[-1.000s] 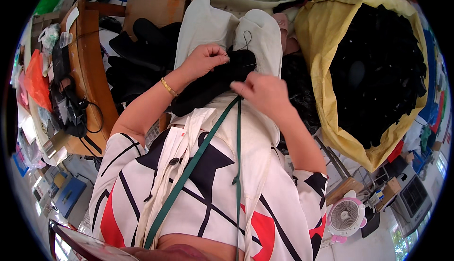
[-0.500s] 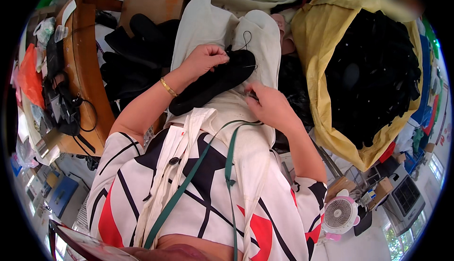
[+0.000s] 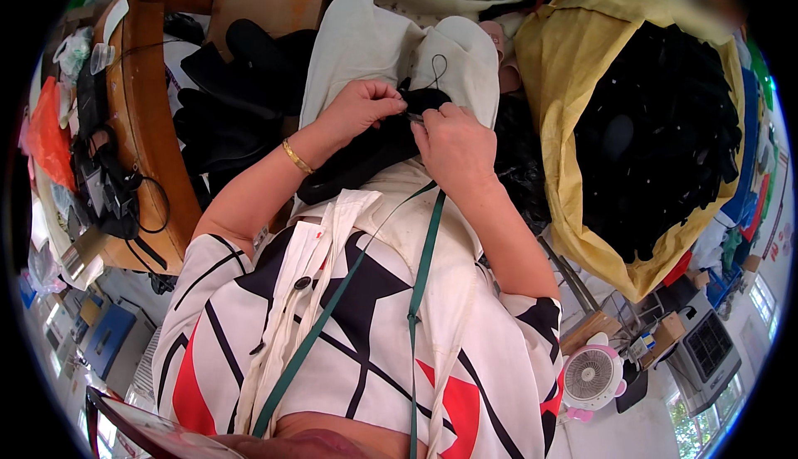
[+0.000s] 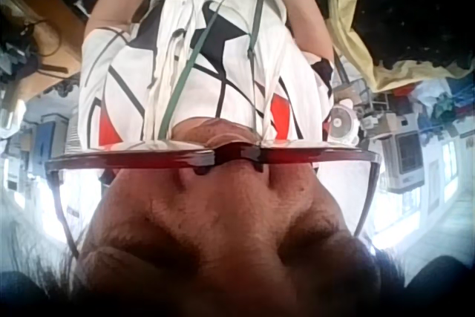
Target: The person hand-sews a black shoe using a needle and thread. They repeatedly insert the needle through the shoe material and pull the thread tight, working on the shoe while it rests on their lap.
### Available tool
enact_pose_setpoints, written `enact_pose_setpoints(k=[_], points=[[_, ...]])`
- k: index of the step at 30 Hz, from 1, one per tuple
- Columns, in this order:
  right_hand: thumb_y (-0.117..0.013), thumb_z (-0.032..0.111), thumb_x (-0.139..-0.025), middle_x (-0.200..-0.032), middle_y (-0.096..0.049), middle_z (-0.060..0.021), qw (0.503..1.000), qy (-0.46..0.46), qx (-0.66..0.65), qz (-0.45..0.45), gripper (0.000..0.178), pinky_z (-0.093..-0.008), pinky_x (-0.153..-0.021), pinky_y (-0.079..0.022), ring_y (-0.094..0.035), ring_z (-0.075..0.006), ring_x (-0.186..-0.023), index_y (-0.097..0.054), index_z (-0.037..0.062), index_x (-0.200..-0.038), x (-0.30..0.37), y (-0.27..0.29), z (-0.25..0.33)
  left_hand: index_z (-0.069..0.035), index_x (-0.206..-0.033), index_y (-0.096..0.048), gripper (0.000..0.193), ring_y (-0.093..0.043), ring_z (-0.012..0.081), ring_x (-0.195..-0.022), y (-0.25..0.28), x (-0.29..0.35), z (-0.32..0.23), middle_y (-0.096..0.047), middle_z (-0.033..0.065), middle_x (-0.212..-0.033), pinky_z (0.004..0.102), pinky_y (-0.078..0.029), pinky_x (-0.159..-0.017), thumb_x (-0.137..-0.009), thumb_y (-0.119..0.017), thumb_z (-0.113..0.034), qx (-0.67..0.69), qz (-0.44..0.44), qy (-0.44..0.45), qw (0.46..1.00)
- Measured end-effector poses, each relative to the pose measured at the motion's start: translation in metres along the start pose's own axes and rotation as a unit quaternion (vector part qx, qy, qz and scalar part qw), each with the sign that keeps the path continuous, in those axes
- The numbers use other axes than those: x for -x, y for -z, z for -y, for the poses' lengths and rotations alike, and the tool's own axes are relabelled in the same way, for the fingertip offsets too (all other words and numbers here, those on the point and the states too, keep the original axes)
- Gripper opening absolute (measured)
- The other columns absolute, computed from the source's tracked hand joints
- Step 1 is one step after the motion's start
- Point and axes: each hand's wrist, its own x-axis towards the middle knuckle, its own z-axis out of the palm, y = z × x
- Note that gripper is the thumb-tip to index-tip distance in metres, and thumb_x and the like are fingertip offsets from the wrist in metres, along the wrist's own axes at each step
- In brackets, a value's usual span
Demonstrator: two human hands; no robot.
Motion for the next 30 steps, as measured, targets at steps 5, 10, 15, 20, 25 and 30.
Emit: enact_pose_setpoints(k=[5, 10, 15, 20, 25, 30], points=[[-0.069, 0.025, -0.084, -0.077, -0.061, -0.0058, 1.000, 0.001, 0.000, 0.007, 0.015, -0.0382, -0.057, -0.050, -0.063, -0.0262, -0.073, -0.070, 0.0103, -0.086, -0.003, -0.002, 0.000, -0.008, -0.089, -0.068, 0.012, -0.053, 0.0054, -0.069, 0.001, 0.000, -0.002, -0.062, -0.0036, -0.078, 0.0213, -0.043, -0.060, -0.088, -0.071, -0.020, -0.006, 0.008, 0.010, 1.000], [-0.069, 0.025, -0.085, -0.076, -0.060, -0.0054, 1.000, 0.004, 0.001, 0.005, 0.015, -0.0382, -0.057, -0.050, -0.063, -0.0260, -0.074, -0.069, 0.0103, -0.085, -0.005, -0.005, 0.000, -0.008, -0.089, -0.068, 0.012, -0.053, 0.0055, -0.068, 0.002, -0.001, -0.001, -0.062, -0.0036, -0.078, 0.0214, -0.043, -0.060, -0.088, -0.071, -0.019, -0.010, 0.009, 0.013, 1.000], [-0.069, 0.026, -0.084, -0.080, -0.060, -0.0063, 1.000, 0.025, -0.015, 0.012, 0.018, -0.0381, -0.059, -0.051, -0.063, -0.0264, -0.076, -0.069, 0.0093, -0.092, 0.004, 0.002, 0.005, -0.008, -0.091, -0.068, 0.013, -0.052, 0.0051, -0.069, 0.001, 0.001, -0.005, -0.061, -0.0038, -0.080, 0.0213, -0.044, -0.060, -0.089, -0.071, -0.020, -0.011, 0.004, 0.005, 1.000], [-0.073, 0.026, -0.080, -0.084, -0.060, -0.0082, 0.996, 0.013, -0.089, -0.020, 0.031, -0.0391, -0.062, -0.053, -0.064, -0.0284, -0.080, -0.067, 0.0066, -0.105, 0.009, 0.027, 0.006, -0.006, -0.096, -0.068, 0.013, -0.053, 0.0059, -0.074, -0.001, 0.000, -0.011, -0.059, -0.0041, -0.084, 0.0223, -0.046, -0.065, -0.088, -0.072, -0.016, -0.078, -0.014, -0.156, 0.985], [-0.067, 0.011, -0.085, -0.081, -0.059, -0.0108, 0.997, 0.012, -0.074, -0.002, 0.007, -0.0398, -0.059, -0.052, -0.064, -0.0316, -0.072, -0.064, 0.0077, -0.090, 0.021, 0.000, -0.033, -0.004, -0.098, -0.066, 0.013, -0.055, 0.0087, -0.076, -0.003, 0.012, -0.021, -0.059, 0.0002, -0.083, 0.0248, -0.047, -0.068, -0.087, -0.071, -0.010, -0.321, 0.104, -0.263, 0.904], [-0.067, 0.009, -0.085, -0.082, -0.066, -0.0105, 0.989, -0.002, -0.147, 0.007, 0.011, -0.0341, -0.058, -0.052, -0.066, -0.0275, -0.071, -0.067, 0.0068, -0.096, 0.038, -0.003, -0.057, -0.001, -0.090, -0.066, 0.012, -0.062, 0.0185, -0.071, -0.001, 0.042, -0.028, -0.065, 0.0100, -0.081, 0.0300, -0.048, -0.065, -0.088, -0.070, -0.012, -0.299, 0.142, -0.125, 0.935]])
